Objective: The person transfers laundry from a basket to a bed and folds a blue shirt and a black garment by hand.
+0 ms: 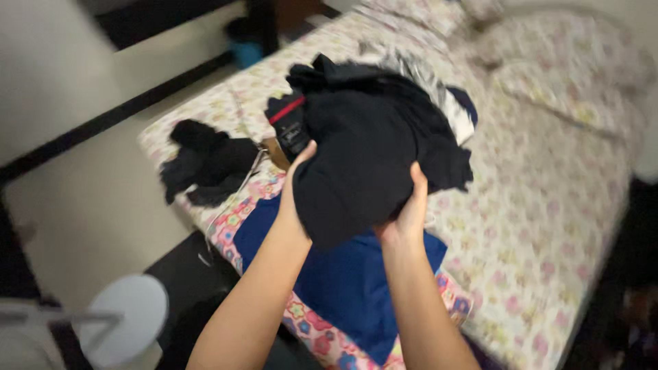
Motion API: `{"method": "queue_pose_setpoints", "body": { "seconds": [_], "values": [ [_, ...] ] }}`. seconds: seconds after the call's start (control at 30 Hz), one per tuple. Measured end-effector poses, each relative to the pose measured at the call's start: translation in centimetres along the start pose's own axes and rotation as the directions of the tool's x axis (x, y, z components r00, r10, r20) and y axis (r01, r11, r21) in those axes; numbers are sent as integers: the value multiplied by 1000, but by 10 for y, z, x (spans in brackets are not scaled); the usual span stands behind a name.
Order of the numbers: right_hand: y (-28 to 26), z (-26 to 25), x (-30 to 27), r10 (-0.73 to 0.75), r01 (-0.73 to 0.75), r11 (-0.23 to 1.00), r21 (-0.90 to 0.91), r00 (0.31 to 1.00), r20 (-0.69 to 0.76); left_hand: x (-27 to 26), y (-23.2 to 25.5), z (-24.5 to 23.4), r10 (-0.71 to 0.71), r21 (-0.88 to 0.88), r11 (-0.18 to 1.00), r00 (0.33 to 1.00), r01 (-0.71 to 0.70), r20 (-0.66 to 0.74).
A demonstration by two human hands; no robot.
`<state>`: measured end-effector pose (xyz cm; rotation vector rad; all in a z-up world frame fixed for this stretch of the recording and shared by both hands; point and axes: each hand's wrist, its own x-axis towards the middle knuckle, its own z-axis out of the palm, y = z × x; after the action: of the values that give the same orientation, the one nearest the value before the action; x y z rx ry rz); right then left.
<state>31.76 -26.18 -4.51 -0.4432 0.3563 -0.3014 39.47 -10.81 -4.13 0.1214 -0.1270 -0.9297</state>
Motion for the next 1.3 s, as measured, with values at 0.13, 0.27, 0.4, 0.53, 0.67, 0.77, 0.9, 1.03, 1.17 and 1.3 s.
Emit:
{"method": "queue_pose_setpoints", "body": {
  "seconds": [0.13,0.27,0.4,0.53,0.67,0.77,0.9,1.03,1.17,1.3],
  "values": [
    [41,-8,42,-161,163,986,19,984,-74,19,39,-36,-13,96,995,982,32,-189],
    [124,-34,95,-149,154,986,61,985,-83,8,97,-101,200,330,943,880,-53,-431],
    [246,-84,118,5,23,986,167,986,-168,-50,151,-191,438,495,844,799,-207,-412],
    [338,-130,99,92,-62,990,126,964,-250,-113,181,-275,322,426,904,706,-32,-630],
    [390,-160,70,68,-58,997,58,979,-192,-175,177,-327,321,373,926,641,-59,-697],
    [425,-168,51,119,-112,993,44,954,-274,-217,181,-354,380,404,904,699,-141,-606],
    [463,-147,28,171,-160,984,73,967,-189,-259,205,-345,498,511,822,751,-250,-433],
    [485,-101,53,163,-161,986,33,984,-72,-258,259,-312,599,608,749,660,-262,-454],
    [497,-41,115,189,-189,982,9,982,4,-231,330,-293,607,597,746,670,-295,-428],
    [515,-13,213,144,-139,986,-95,989,46,-183,407,-344,671,637,686,645,-351,-366]
  ]
}}
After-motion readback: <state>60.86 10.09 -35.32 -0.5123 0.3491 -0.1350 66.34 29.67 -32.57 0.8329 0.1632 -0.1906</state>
